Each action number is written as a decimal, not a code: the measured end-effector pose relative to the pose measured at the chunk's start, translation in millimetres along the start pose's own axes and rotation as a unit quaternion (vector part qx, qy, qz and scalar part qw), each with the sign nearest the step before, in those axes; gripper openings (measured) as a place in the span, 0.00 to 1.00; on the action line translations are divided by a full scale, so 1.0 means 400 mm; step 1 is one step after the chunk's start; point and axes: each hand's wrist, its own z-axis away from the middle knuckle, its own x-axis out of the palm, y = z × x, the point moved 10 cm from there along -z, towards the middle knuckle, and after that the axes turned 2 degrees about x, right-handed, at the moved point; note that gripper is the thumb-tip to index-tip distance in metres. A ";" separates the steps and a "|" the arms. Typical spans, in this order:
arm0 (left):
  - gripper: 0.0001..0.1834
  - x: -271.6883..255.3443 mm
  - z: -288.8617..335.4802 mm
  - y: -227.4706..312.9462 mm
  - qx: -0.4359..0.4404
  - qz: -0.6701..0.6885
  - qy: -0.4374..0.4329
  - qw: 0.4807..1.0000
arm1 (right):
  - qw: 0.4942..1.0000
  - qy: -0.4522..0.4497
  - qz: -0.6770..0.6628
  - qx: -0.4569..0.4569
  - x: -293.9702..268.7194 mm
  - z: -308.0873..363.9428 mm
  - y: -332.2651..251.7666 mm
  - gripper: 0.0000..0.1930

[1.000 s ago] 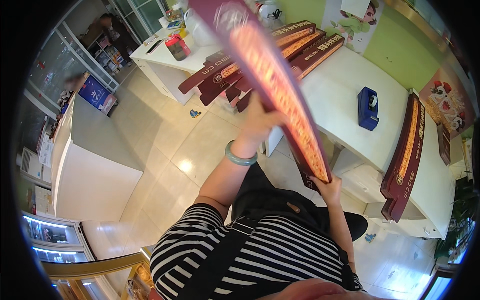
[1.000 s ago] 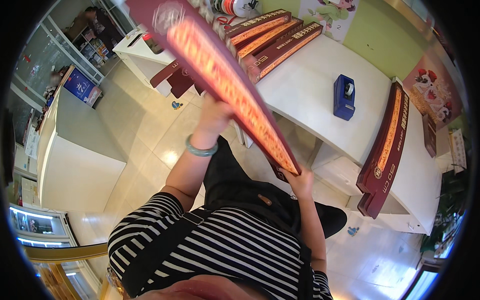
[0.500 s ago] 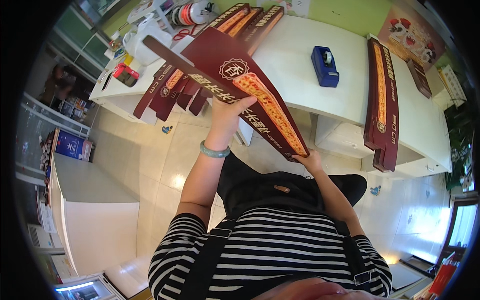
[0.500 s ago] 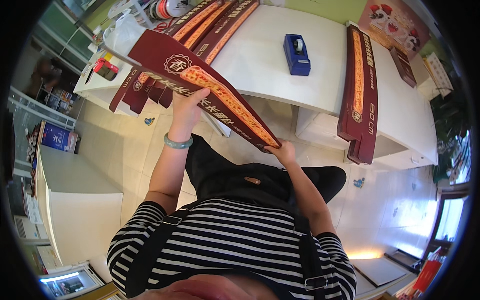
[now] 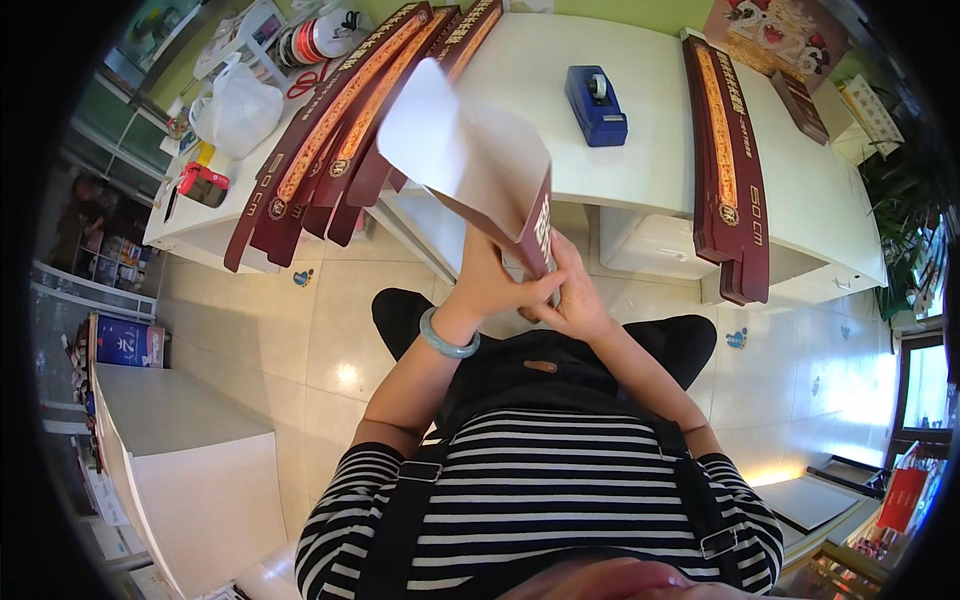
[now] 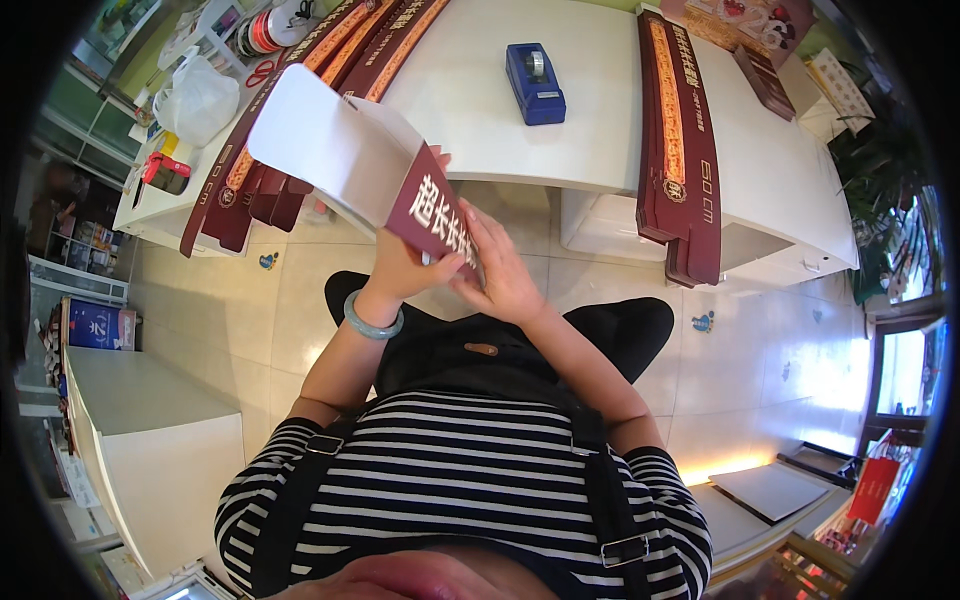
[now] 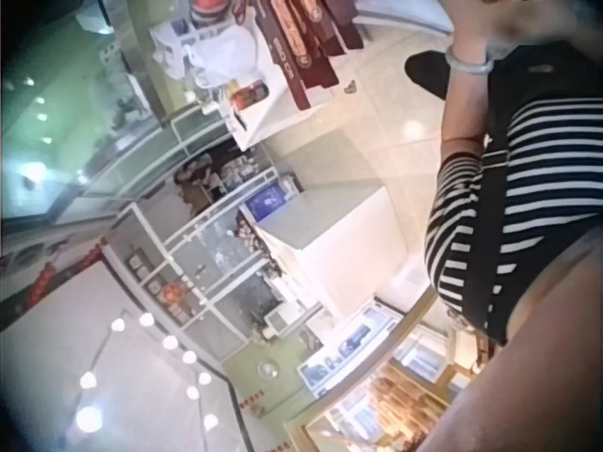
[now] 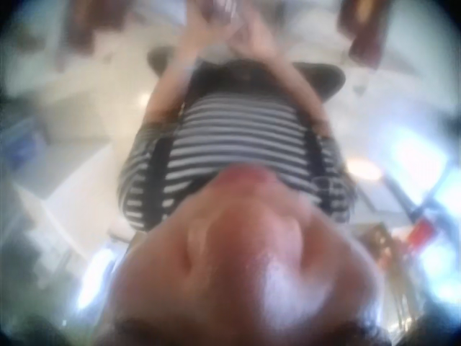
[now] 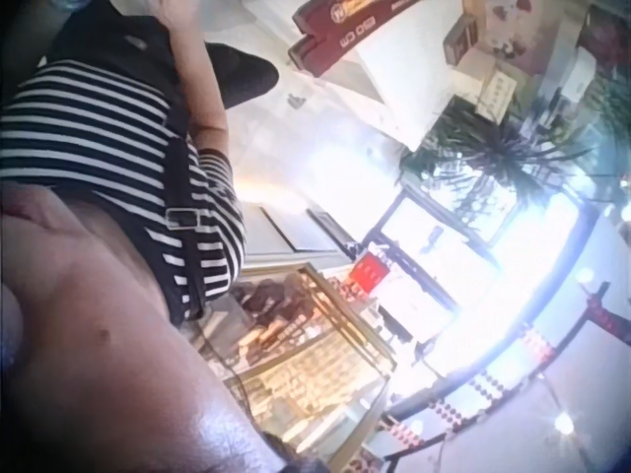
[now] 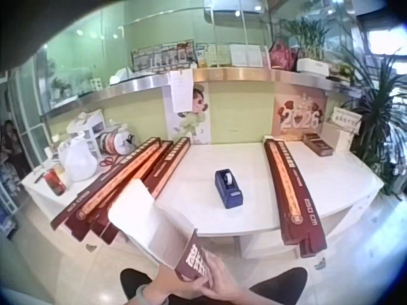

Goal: The person sits at a counter and repeatedly assembles long, flat cardboard boxes. They fold the flaps, apply tape to seal the ends, and stack the finished boxes. The person briefly drinks from a water bottle during the process.

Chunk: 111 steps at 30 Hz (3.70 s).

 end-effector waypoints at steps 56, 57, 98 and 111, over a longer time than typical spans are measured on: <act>0.36 0.064 -0.001 0.203 0.207 -0.154 -0.126 0.958 | 0.987 0.019 -0.096 -0.129 -0.237 -0.164 -0.232 0.26; 0.34 0.067 0.000 0.197 0.198 -0.162 -0.135 0.957 | 0.989 0.026 -0.089 -0.114 -0.238 -0.159 -0.223 0.22; 0.42 -0.059 0.060 0.099 0.094 -0.195 -0.021 0.976 | 0.981 -0.135 -0.030 -0.132 -0.088 -0.214 -0.235 0.20; 0.42 -0.047 0.060 0.113 0.100 -0.204 -0.025 0.974 | 0.985 -0.110 -0.061 -0.122 -0.103 -0.213 -0.240 0.16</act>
